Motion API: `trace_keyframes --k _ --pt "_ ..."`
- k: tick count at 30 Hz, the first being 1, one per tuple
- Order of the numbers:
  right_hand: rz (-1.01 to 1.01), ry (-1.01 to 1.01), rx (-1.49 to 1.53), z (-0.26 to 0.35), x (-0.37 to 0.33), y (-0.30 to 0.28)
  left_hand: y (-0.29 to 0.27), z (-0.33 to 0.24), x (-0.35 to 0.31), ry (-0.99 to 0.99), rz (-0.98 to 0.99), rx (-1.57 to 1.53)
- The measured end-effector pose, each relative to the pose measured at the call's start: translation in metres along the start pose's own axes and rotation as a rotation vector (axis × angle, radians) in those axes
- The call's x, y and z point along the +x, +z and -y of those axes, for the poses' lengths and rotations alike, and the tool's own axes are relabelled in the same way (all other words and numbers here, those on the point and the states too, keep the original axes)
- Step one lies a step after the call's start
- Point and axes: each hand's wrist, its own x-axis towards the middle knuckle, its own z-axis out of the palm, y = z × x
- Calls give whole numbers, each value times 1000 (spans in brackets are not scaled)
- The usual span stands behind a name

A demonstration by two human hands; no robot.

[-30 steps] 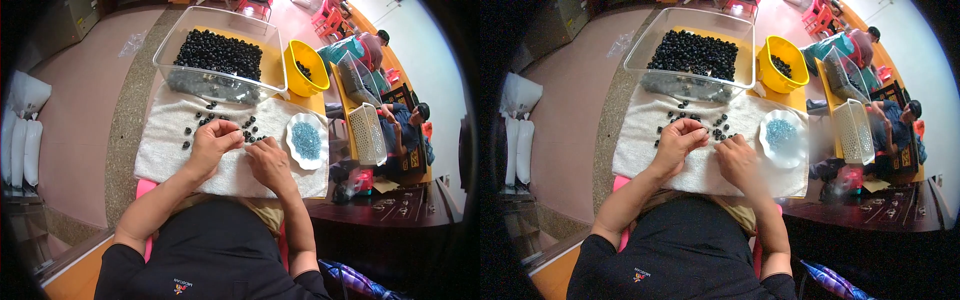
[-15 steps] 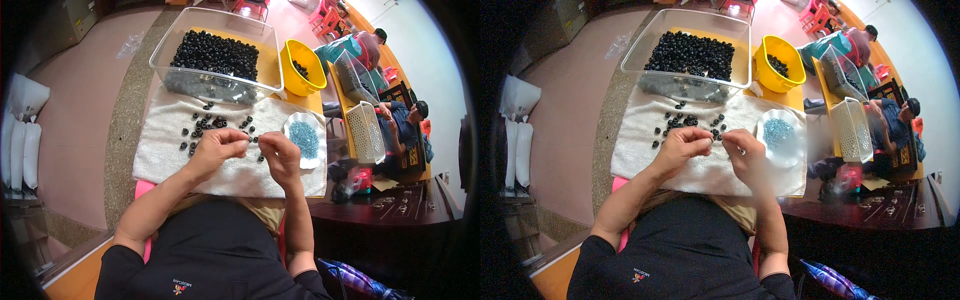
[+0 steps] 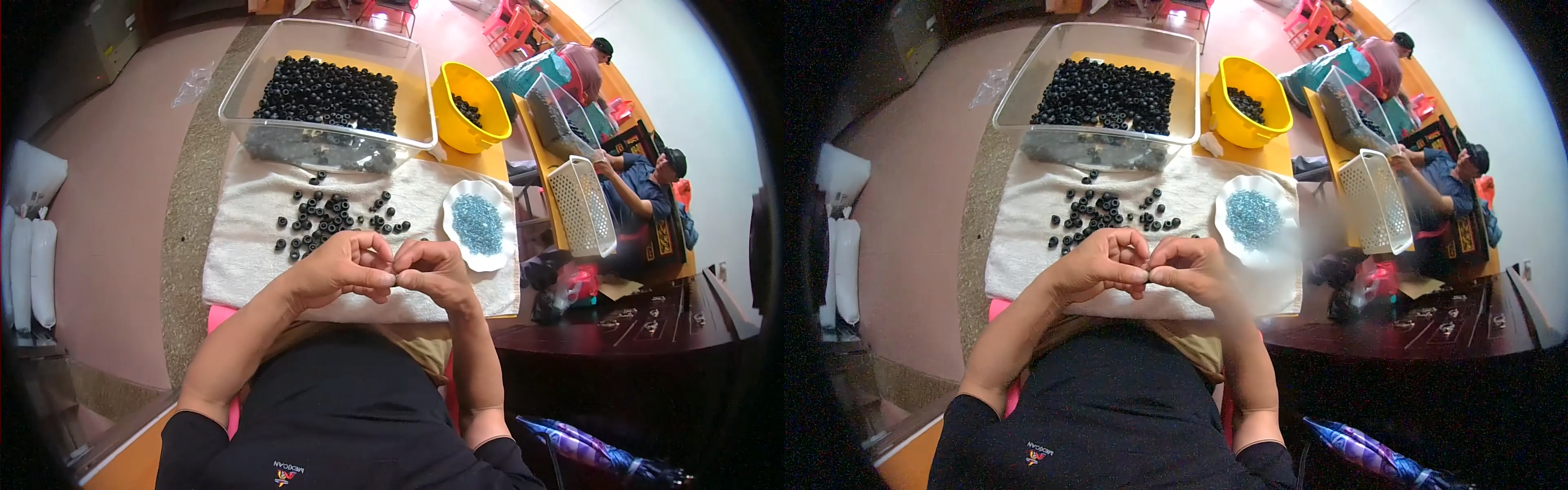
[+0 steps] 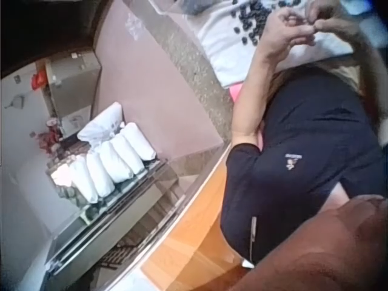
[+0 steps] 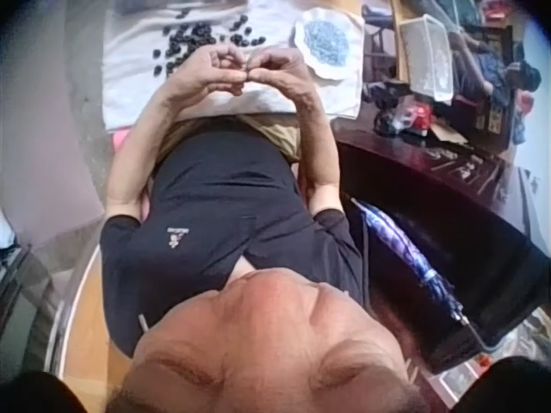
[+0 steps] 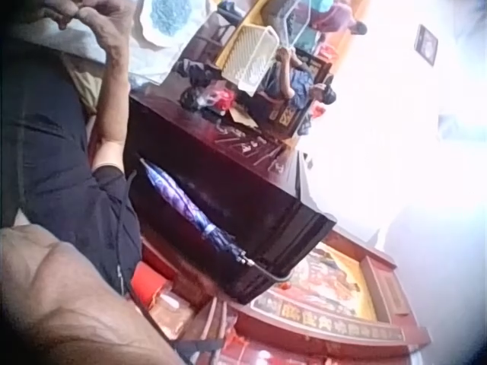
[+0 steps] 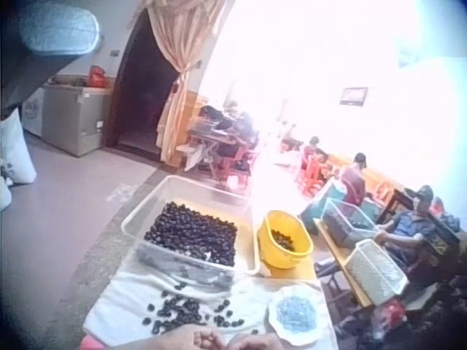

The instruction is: Inspecting and sorting small black components on a workbench.

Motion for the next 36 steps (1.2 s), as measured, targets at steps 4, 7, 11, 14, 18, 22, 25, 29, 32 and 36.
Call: trace_keyframes --k 4,7,11,14,18,22,25,29,32,36 --pt "37 20 0 -6 -3 -4 0 2 0 -20 30 26" --pt "25 28 10 -9 -5 -4 -1 2 0 -27 47 43" --pt "-51 46 35 -15 -6 -2 -2 5 2 -10 36 25" --pt "-111 46 50 -20 -6 0 -2 4 2 -10 19 16" --pt "-103 49 67 -20 -7 3 -2 3 1 -14 32 43" --pt "-52 39 42 -16 -10 -1 1 3 1 -24 38 34" --pt "-38 14 7 -16 -11 -3 -1 4 2 11 20 9" --pt "-57 7 -15 -19 -11 -3 1 1 0 -7 11 20" --pt "-66 20 -1 -23 -11 -4 0 3 1 -3 37 41" --pt "-88 1 -7 -25 -9 -1 -1 4 2 7 35 49"
